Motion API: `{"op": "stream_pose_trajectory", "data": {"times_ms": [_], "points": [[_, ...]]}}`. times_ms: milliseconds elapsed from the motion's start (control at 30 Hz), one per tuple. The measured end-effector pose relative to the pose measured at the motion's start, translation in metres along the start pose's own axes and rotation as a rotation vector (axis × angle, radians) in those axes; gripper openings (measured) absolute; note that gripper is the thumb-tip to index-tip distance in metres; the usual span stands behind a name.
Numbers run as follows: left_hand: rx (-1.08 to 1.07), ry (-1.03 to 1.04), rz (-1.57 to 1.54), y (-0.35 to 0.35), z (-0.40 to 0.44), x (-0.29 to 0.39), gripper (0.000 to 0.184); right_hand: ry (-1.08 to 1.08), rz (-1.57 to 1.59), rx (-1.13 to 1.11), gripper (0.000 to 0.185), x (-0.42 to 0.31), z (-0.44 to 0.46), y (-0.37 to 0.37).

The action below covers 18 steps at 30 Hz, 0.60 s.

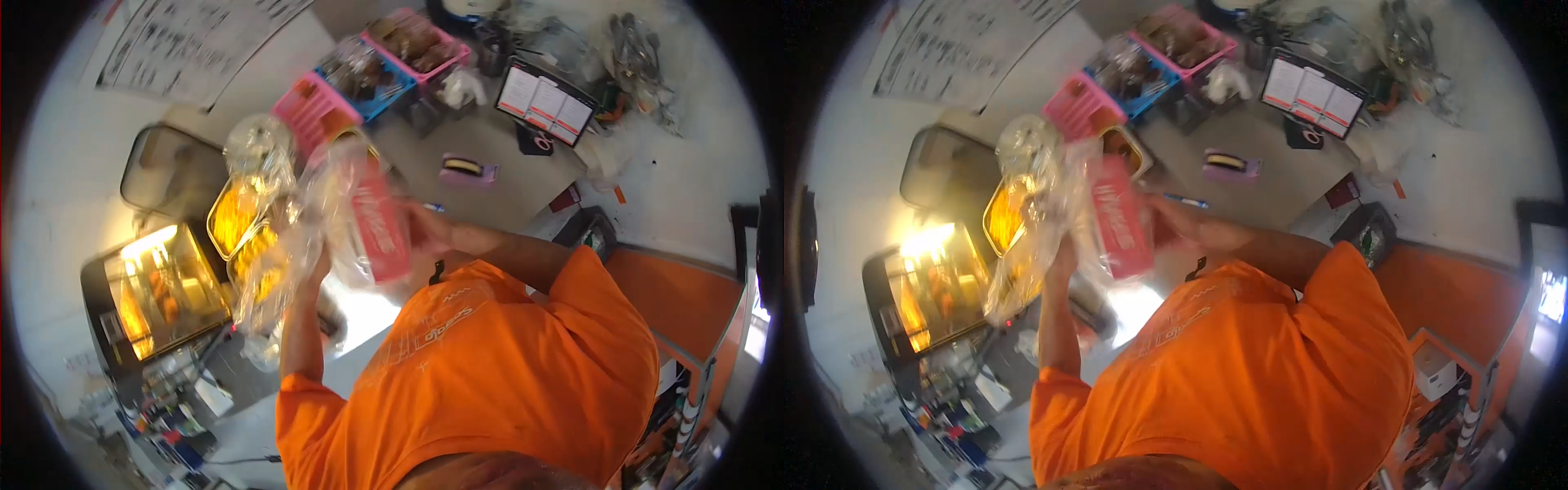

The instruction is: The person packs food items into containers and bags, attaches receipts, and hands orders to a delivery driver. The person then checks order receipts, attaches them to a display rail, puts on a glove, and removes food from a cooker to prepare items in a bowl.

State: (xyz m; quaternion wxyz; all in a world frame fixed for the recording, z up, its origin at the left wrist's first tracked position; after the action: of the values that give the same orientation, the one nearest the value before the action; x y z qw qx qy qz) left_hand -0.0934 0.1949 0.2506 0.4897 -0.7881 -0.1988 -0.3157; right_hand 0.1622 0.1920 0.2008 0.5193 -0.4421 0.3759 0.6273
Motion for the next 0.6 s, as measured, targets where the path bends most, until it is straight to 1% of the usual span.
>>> {"op": "stream_pose_trajectory", "data": {"times_ms": [67, 100, 133, 167, 200, 233, 300, 333, 367, 400, 467, 533, 567, 600], "points": [[0.045, -0.089, 0.153, -0.001, -0.01, -0.022, 0.051, 0.111, -0.164, -0.015, 0.036, 0.029, 0.025, -0.022], [0.088, -0.154, 0.183, 0.002, -0.018, -0.036, 0.053, 0.165, -0.243, -0.03, 0.029, 0.046, 0.043, -0.036], [0.147, -0.229, 0.19, 0.01, -0.029, -0.051, 0.055, 0.225, -0.318, -0.052, 0.025, 0.063, 0.061, -0.049], [0.22, -0.307, 0.177, 0.021, -0.042, -0.066, 0.057, 0.294, -0.386, -0.081, 0.026, 0.08, 0.073, -0.058], [0.302, -0.385, 0.153, 0.035, -0.054, -0.079, 0.058, 0.311, -0.826, -0.049, 0.018, 0.103, 0.103, -0.088], [0.381, -0.452, 0.125, 0.051, -0.064, -0.091, 0.06, 0.22, -1.095, 0.055, 0.015, 0.108, 0.121, -0.112], [0.513, -0.565, 0.049, 0.088, -0.074, -0.113, 0.064, 0.413, -1.181, -0.019, 0.017, 0.166, 0.152, -0.13], [0.532, -0.626, -0.001, 0.111, -0.074, -0.125, 0.067, 0.471, -1.167, -0.011, 0.018, 0.197, 0.161, -0.135], [0.537, -0.692, -0.057, 0.137, -0.074, -0.139, 0.069, 0.527, -1.153, -0.004, 0.019, 0.229, 0.165, -0.137], [0.467, -0.788, -0.093, 0.165, -0.074, -0.16, 0.077, 0.578, -1.143, 0.002, 0.02, 0.248, 0.166, -0.139], [0.539, -0.803, -0.377, 0.206, -0.064, -0.127, 0.075, 0.623, -1.179, -0.043, 0.021, 0.261, 0.16, -0.137], [0.627, -0.702, -0.475, 0.231, -0.06, -0.108, 0.072, 0.644, -1.183, -0.092, 0.022, 0.255, 0.154, -0.133], [0.792, -0.617, -0.375, 0.233, -0.063, -0.105, 0.064, 0.647, -1.168, -0.114, 0.023, 0.248, 0.152, -0.132], [0.848, -0.587, -0.356, 0.235, -0.064, -0.102, 0.063, 0.649, -1.155, -0.134, 0.023, 0.242, 0.151, -0.133]]}}
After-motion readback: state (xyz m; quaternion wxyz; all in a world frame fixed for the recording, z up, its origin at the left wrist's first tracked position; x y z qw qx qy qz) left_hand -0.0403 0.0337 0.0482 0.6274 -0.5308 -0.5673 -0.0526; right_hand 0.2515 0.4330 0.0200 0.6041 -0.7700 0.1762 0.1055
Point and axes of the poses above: each hand's wrist, its own z-axis towards the middle knuckle, its own y-axis out of the palm, x = y × z, the point moved 7 cm from there along z, towards the middle knuckle, and after that the axes turned 3 degrees about y, right-handed, at the moved point
